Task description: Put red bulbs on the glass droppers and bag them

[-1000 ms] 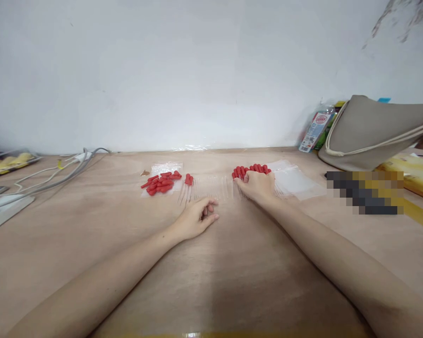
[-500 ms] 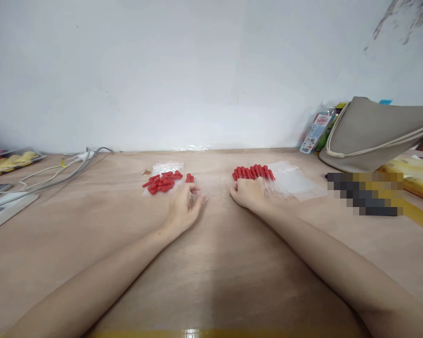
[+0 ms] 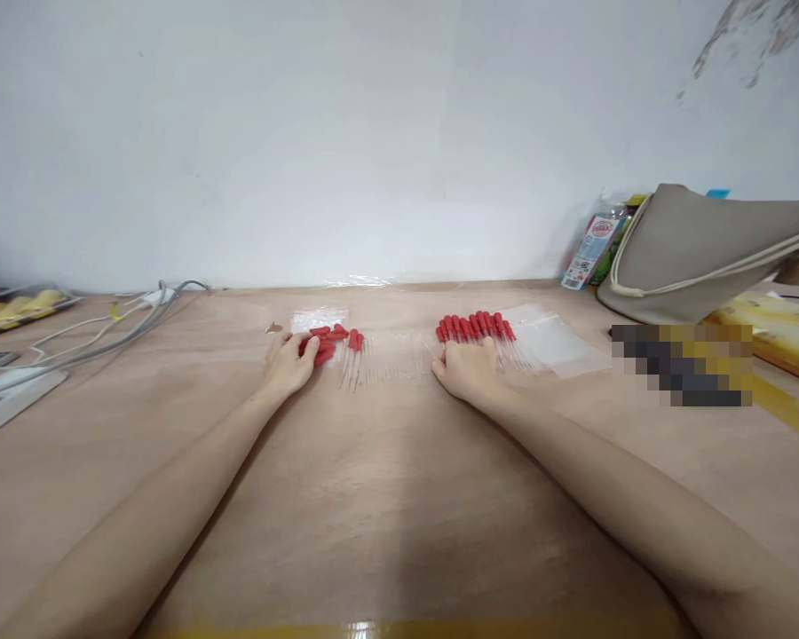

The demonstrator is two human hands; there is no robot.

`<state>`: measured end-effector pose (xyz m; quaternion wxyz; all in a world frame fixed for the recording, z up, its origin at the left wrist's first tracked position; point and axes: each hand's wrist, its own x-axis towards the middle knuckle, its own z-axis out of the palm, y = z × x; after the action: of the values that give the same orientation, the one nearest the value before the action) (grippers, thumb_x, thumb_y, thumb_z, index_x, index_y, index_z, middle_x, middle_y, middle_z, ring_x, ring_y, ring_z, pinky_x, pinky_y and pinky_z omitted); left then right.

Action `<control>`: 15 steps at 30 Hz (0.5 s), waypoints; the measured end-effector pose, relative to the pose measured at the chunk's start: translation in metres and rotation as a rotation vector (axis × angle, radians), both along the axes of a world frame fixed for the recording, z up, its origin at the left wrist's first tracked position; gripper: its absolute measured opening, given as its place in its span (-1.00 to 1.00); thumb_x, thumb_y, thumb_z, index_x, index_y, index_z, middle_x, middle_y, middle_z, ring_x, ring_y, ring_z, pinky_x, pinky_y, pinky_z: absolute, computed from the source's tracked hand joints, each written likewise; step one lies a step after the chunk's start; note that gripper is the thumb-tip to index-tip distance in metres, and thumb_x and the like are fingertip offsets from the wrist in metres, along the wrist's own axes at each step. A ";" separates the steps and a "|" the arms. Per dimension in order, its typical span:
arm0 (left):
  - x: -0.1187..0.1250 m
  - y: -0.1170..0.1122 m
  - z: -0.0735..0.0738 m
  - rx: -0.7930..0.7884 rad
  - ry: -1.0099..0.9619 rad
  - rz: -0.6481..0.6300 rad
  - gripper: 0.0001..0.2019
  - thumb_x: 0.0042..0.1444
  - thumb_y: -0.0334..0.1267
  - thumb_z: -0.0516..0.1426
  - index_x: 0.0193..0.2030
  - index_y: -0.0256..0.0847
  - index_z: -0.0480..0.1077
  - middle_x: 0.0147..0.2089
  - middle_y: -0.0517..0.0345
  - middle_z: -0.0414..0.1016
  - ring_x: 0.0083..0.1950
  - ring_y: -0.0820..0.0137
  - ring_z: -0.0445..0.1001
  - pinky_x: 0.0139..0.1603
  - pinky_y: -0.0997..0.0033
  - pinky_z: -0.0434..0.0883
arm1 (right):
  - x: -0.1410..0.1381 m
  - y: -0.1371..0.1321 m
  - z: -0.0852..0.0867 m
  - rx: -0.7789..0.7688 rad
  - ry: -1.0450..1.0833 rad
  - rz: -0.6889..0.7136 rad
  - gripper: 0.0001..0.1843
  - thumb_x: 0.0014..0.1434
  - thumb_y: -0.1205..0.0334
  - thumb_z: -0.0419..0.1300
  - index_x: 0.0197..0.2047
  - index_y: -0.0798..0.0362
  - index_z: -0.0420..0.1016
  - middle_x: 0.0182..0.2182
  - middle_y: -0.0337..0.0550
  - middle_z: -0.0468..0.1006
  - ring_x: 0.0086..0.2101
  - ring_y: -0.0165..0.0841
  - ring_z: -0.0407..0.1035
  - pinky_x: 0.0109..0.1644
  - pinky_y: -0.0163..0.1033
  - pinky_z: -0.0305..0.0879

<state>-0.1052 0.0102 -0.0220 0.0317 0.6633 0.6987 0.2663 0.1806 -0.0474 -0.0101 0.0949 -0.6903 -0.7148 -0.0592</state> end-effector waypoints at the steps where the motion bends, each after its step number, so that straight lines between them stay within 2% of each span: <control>1: 0.005 -0.003 -0.001 0.004 0.007 -0.012 -0.55 0.14 0.01 -0.13 0.03 -0.15 0.34 0.10 -0.05 0.25 0.17 0.15 0.18 0.16 0.10 0.15 | 0.001 -0.001 0.000 -0.001 0.002 -0.001 -0.71 0.12 0.21 -0.06 -0.41 0.15 0.43 -0.49 0.01 0.52 -0.45 -0.25 0.36 -0.15 -0.09 -0.05; 4: 0.016 -0.011 -0.001 0.007 0.024 -0.052 -0.54 0.14 0.02 -0.13 0.05 -0.15 0.31 0.14 -0.08 0.21 0.19 0.11 0.16 0.17 0.06 0.12 | 0.003 -0.005 0.001 0.008 0.006 0.003 -0.71 0.12 0.20 -0.06 -0.39 0.14 0.43 -0.46 0.01 0.53 -0.43 -0.24 0.37 -0.14 -0.09 -0.06; 6: 0.015 -0.011 0.001 0.008 0.002 -0.072 -0.55 0.15 -0.02 -0.14 0.05 -0.16 0.30 0.11 -0.08 0.24 0.17 0.12 0.20 0.15 0.07 0.16 | 0.004 -0.006 0.001 0.013 0.006 0.005 -0.72 0.12 0.21 -0.06 -0.39 0.13 0.44 -0.45 0.01 0.53 -0.42 -0.23 0.37 -0.15 -0.09 -0.06; 9: 0.003 -0.004 0.008 -0.012 -0.082 -0.071 -0.63 0.14 -0.17 -0.11 0.02 -0.21 0.30 0.00 -0.05 0.36 0.04 0.20 0.34 0.07 0.17 0.25 | 0.005 -0.007 0.000 0.008 0.011 -0.001 -0.72 0.11 0.21 -0.06 -0.39 0.13 0.44 -0.45 0.00 0.53 -0.43 -0.25 0.37 -0.15 -0.09 -0.06; 12: -0.014 0.005 0.013 -0.083 -0.142 -0.049 -0.66 0.03 -0.32 -0.03 -0.03 -0.27 0.31 -0.08 -0.05 0.40 -0.10 0.26 0.42 -0.07 0.28 0.36 | 0.005 -0.007 -0.002 0.018 0.015 -0.006 -0.70 0.12 0.20 -0.07 -0.40 0.13 0.43 -0.47 -0.02 0.53 -0.44 -0.27 0.36 -0.15 -0.09 -0.07; 15: -0.027 0.009 0.015 -0.133 -0.163 -0.054 -0.63 -0.07 -0.36 0.03 -0.06 -0.29 0.32 -0.10 -0.03 0.41 -0.24 0.34 0.47 -0.21 0.37 0.40 | 0.006 -0.007 -0.004 0.058 0.020 -0.007 -0.71 0.13 0.20 -0.08 -0.38 0.14 0.42 -0.47 -0.01 0.53 -0.45 -0.27 0.36 -0.16 -0.09 -0.07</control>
<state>-0.1321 0.0191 -0.0074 0.1395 0.6545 0.6918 0.2713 0.1864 -0.0540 -0.0142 0.1216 -0.6904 -0.7093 -0.0733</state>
